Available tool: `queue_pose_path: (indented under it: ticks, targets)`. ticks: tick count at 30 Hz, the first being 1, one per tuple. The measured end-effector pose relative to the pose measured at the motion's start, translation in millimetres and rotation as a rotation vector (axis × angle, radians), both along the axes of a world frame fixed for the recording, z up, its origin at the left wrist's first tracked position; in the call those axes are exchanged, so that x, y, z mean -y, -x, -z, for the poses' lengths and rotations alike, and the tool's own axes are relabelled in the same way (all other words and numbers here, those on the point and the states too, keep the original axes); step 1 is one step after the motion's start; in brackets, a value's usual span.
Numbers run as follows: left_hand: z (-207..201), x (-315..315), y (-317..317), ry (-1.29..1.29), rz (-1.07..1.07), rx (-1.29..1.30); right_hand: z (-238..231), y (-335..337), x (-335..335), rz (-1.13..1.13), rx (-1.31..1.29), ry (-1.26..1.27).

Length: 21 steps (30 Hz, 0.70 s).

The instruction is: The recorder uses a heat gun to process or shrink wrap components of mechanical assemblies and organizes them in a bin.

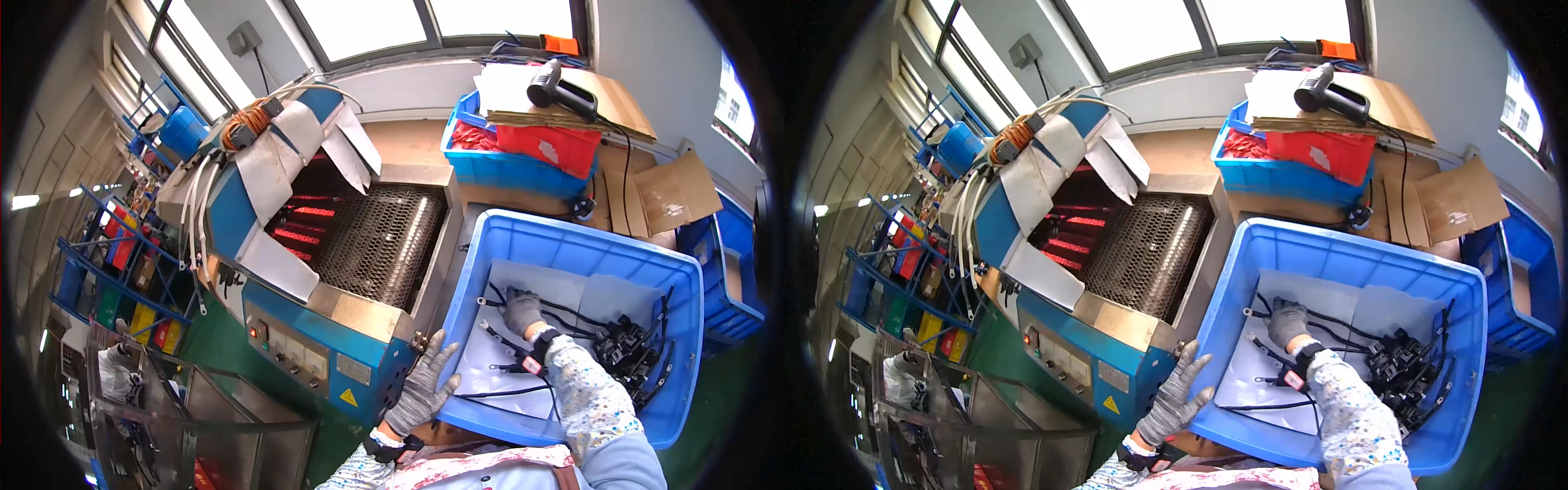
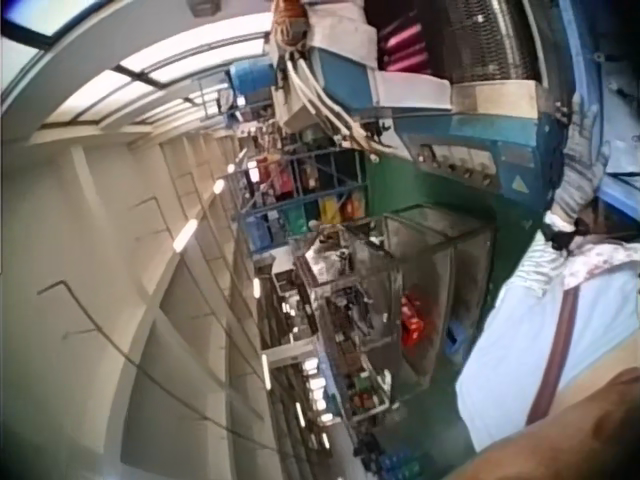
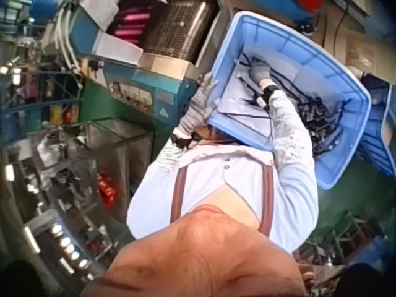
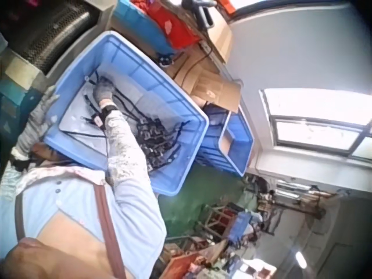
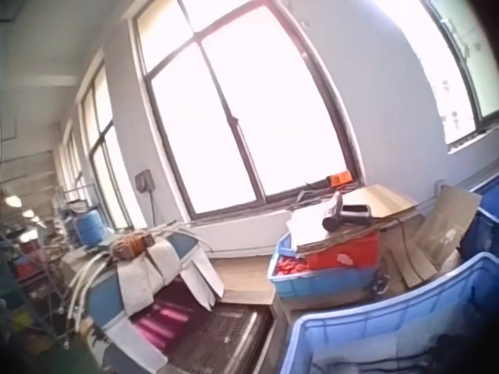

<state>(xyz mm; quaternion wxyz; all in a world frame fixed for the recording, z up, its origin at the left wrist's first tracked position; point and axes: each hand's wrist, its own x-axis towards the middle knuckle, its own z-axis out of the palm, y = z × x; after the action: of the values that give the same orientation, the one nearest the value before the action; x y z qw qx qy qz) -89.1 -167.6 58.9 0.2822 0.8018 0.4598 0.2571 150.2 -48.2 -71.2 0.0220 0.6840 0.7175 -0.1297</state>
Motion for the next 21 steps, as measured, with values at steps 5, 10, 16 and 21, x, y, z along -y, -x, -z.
queue_pose_path:
  ticks: [5, 10, 16, 21]
  targets:
    - [4.4, 0.8, 1.2, -0.031, 0.039, -0.030, -68.1, -81.5, 49.9, -0.063, -0.089, -0.140]
    - [4.5, 3.0, 0.7, -0.041, 0.052, 0.037, -145.1, -207.7, 142.3, 0.202, 0.100, -0.627]
    - [3.6, -0.5, 5.0, -0.058, 0.082, 0.093, -128.7, -322.5, 300.7, 0.986, 0.442, -0.346]
    - [5.6, 0.0, 10.6, 0.012, 0.051, 0.123, -94.1, -306.8, 344.9, 1.354, -0.953, -0.229]
